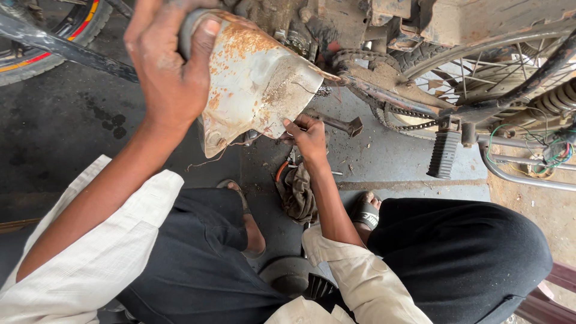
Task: The person cleans and reinstalls a metal cover on a motorcycle engine, then uses a cloth to wipe the engine casing and works on the drive chain with their hands.
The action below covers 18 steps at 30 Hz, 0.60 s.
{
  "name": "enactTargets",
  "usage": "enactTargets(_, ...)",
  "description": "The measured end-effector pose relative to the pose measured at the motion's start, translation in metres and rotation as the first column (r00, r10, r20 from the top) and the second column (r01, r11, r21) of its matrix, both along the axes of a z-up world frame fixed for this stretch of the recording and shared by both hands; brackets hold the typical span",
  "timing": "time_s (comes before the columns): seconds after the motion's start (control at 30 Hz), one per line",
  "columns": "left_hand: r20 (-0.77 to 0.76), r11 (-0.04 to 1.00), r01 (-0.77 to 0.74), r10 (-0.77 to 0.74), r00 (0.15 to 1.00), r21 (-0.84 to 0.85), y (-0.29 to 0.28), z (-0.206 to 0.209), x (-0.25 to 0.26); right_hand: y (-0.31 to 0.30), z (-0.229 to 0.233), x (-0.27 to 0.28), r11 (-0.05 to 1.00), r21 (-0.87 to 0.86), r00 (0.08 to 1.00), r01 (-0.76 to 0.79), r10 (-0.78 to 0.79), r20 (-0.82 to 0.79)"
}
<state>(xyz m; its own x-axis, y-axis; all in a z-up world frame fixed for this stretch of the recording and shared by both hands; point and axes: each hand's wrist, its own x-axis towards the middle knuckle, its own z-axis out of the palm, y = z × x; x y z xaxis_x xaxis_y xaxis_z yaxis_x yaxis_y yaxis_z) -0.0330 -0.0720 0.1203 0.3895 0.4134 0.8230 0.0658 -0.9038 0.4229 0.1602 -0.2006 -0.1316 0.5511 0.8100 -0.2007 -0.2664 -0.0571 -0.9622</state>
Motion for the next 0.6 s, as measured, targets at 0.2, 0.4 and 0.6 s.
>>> enactTargets(0.2,-0.035,0.996,0.024,-0.021,0.999,0.088,0.015,-0.008,0.005,-0.011,0.017,-0.001,0.990,-0.139,0.959,0.007,0.033,0.280)
enactTargets(0.4,-0.038,0.992,0.040,-0.036,0.999,0.120,0.023,-0.017,0.005,-0.023,0.038,0.010,0.967,-0.105,0.778,0.233,-0.121,0.617)
enactTargets(0.6,-0.017,0.984,0.068,-0.067,0.998,0.166,0.024,-0.017,0.005,-0.020,0.078,0.018,0.966,-0.019,0.722,-0.258,0.206,0.660)
